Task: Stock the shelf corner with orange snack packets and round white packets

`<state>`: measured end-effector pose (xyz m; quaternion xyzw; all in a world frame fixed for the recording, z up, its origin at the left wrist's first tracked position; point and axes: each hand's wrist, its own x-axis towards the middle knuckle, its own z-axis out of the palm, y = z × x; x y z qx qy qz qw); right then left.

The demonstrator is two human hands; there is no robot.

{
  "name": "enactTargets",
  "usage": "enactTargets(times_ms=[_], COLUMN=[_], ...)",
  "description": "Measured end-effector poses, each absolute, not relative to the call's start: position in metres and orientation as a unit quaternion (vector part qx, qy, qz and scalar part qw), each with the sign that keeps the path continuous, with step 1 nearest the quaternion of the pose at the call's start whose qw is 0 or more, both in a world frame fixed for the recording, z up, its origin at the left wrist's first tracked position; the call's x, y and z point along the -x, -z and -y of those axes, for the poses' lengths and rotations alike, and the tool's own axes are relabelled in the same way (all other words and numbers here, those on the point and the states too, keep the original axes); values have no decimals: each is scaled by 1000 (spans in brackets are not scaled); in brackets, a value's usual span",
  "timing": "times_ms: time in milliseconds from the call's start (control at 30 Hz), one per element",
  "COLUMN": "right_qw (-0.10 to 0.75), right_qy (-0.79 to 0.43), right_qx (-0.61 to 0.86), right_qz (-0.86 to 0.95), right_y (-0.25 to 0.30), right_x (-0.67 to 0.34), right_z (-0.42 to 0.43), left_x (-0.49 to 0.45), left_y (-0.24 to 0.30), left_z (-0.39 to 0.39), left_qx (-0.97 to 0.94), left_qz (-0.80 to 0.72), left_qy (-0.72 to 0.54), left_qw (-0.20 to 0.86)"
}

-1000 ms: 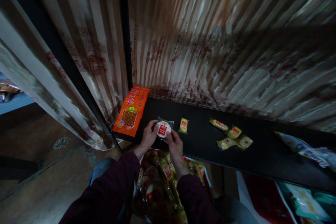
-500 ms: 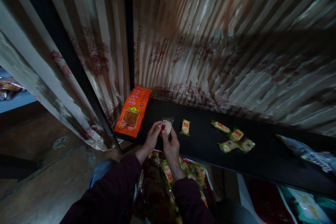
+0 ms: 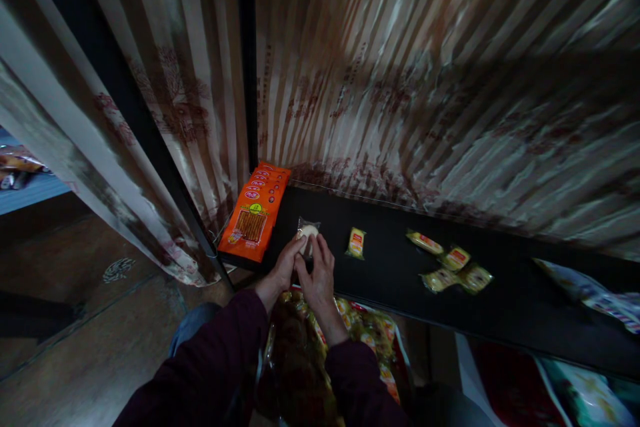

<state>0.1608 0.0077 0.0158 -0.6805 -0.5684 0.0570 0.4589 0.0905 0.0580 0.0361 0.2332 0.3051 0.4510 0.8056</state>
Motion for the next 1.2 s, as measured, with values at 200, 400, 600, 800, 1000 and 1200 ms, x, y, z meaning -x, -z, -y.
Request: enactTargets(times_ms=[200, 400, 600, 800, 1000, 1200], right_qw=[478, 507, 514, 532, 550, 556], right_qy=[-51, -57, -75, -159, -248, -305], right_qx=[681, 679, 681, 654, 641, 629], right_qz=[552, 529, 516, 514, 475, 449], right_y=[-17, -19, -20, -20, -22, -21], right_x=[-163, -169, -170, -169, -166, -167], right_z=[-7, -10, -17, -20, -24, -35], left_x=[-95, -96, -97, -98, -98, -99], left_y=[-33, -28, -27, -28, -24, -25], left_z=[-67, -74, -77, -80, -81, -83], left_qx=[-108, -71, -84, -114, -184, -245], left_qz=[-281, -238, -203, -246, -242, -285], left_qy=[-448, -463, -464, -464, -477, -497], left_qw=[842, 851, 858, 843, 825, 782])
